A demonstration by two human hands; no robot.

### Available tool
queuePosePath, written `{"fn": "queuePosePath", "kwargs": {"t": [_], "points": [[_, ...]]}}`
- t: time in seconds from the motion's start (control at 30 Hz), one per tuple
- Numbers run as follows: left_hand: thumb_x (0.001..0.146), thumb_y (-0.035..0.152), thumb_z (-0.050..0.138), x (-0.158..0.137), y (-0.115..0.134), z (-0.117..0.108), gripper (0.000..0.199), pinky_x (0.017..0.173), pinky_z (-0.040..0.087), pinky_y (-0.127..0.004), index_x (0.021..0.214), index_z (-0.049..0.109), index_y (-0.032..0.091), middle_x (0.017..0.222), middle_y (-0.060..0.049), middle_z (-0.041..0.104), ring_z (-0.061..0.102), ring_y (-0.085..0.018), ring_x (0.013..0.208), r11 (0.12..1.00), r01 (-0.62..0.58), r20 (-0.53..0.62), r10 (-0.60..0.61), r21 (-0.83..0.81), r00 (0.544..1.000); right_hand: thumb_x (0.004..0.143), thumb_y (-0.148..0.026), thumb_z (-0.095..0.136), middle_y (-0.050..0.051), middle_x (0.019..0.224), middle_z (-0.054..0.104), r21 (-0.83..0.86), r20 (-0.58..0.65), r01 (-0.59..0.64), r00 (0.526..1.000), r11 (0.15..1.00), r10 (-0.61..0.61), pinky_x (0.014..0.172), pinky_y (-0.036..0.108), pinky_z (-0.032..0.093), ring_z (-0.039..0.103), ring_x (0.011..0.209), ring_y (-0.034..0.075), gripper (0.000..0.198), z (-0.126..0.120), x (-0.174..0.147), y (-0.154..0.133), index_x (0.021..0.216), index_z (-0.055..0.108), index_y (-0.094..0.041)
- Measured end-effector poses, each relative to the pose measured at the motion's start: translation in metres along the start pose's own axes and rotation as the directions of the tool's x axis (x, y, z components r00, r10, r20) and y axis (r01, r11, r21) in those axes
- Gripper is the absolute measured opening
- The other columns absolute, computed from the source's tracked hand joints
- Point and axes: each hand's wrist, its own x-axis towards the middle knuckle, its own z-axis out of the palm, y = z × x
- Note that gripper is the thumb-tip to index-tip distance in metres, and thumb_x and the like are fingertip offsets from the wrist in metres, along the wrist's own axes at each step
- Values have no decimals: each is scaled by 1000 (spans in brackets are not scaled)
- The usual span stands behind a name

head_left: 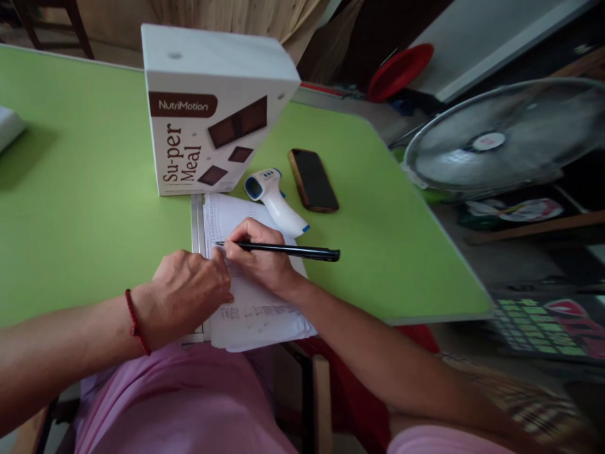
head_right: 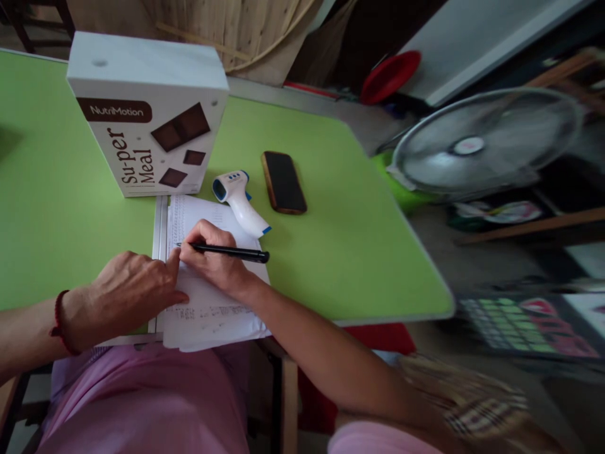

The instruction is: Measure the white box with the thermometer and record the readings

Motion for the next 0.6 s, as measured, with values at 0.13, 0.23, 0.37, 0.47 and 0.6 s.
{"fn": "queuePosePath", "kwargs": {"t": [0.13, 0.23, 0.37, 0.47, 0.6], "points": [[88, 46, 56, 0, -1, 2, 66, 45, 44, -31, 126, 48, -7, 67, -12, 67, 68, -29, 63, 1000, 11, -15, -11, 10, 1000, 70, -22, 57, -6, 54, 51, 11, -20, -4, 1000, 1000, 4, 46, 21, 35, 41, 47, 7, 11, 0, 0, 0, 61, 50, -21], [88, 46, 56, 0, -1, 3, 61, 45, 43, -31, 122, 51, -5, 66, -12, 67, 68, -28, 62, 1000, 1, -33, -1, 10, 999, 70, -22, 57, -6, 52, 50, -1, -46, -8, 999, 1000, 8, 45, 21, 35, 40, 46, 7, 12, 0, 1, -1, 61, 49, -21], [89, 46, 55, -1, -1, 3, 58, 46, 43, -30, 120, 53, -3, 65, -11, 67, 68, -27, 63, 1000, -9, -39, 9, 9, 999, 69, -22, 56, -6, 53, 51, -25, -44, -14, 999, 1000, 12, 46, 21, 36, 41, 47, 7, 11, 0, 1, -1, 60, 48, -21], [88, 46, 56, -1, -1, 1, 61, 47, 44, -30, 124, 50, -3, 67, -12, 68, 68, -26, 65, 1000, 3, -24, -3, 9, 1000, 69, -22, 55, -6, 53, 51, -19, -38, -9, 999, 1000, 8, 47, 22, 36, 41, 48, 8, 11, 0, 1, -1, 60, 49, -21], [88, 44, 57, -2, -1, -1, 61, 46, 45, -31, 123, 50, -5, 68, -13, 68, 68, -28, 64, 1000, 8, -18, -8, -2, 1000, 68, -21, 56, -6, 53, 50, 20, -13, -2, 1000, 1000, 2, 46, 21, 36, 41, 47, 7, 12, 0, 2, -2, 59, 48, -20]]}}
